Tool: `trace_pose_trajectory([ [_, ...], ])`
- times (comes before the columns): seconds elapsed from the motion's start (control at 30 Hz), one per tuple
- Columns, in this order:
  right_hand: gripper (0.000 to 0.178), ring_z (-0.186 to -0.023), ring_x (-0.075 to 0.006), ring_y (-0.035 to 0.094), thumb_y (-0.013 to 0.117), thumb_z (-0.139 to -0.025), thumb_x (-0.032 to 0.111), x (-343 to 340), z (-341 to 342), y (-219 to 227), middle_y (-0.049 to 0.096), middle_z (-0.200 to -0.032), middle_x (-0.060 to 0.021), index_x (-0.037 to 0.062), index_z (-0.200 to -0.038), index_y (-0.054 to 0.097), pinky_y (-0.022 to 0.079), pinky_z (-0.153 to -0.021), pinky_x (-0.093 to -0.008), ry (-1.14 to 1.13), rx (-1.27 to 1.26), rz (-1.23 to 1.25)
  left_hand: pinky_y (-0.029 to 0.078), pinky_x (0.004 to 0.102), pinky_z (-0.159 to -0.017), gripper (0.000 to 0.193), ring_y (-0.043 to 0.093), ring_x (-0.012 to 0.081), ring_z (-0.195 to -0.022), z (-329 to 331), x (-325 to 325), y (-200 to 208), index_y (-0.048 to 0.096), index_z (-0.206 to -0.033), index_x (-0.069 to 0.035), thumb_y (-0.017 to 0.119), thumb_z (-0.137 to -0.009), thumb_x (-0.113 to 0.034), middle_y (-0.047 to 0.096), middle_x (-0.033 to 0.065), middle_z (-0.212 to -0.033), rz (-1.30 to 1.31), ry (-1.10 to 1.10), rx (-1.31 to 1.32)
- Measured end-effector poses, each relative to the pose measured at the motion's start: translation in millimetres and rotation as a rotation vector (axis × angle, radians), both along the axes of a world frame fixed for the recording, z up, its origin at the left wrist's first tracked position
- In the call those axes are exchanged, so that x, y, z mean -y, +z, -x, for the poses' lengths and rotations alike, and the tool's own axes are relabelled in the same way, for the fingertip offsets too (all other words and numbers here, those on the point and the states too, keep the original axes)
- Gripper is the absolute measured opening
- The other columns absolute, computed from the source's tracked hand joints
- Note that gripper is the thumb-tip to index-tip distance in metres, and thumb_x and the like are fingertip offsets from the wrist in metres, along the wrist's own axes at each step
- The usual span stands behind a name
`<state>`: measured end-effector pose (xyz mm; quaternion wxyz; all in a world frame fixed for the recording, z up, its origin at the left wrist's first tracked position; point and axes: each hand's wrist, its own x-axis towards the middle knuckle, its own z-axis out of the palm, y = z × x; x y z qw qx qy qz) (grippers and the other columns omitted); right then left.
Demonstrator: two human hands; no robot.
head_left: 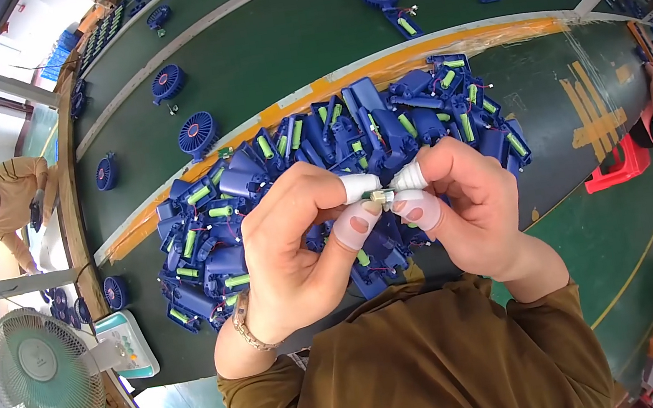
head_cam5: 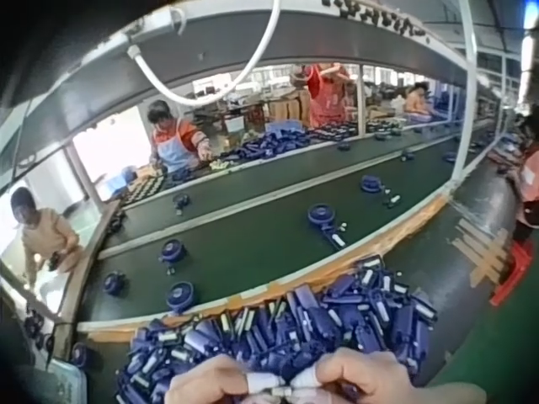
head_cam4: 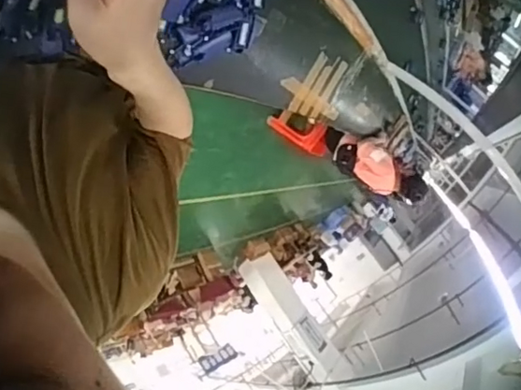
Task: The person assembles a handheld fan by hand, inserting a battery and other internal components into a plastic casing.
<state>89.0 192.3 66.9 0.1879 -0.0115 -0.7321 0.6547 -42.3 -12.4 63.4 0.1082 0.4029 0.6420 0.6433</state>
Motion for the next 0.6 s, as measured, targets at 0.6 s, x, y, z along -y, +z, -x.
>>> trace_pose_trajectory([
  [0.6,0.012,-0.107,-0.0044,0.075,0.08,-0.119,0.002,0,15,-16,0.081,-0.123,-0.0046,-0.0016,-0.127,0.072,0.061,-0.092,-0.0241,0.137,0.056,0.574,0.066,0.0356,-0.077,0.037,0.081,0.0249,-0.09,6,-13,-7,0.089,-0.131,-0.001,0.092,-0.097,0.013,0.079,0.0135,-0.113,0.073,0.218,-0.377],
])
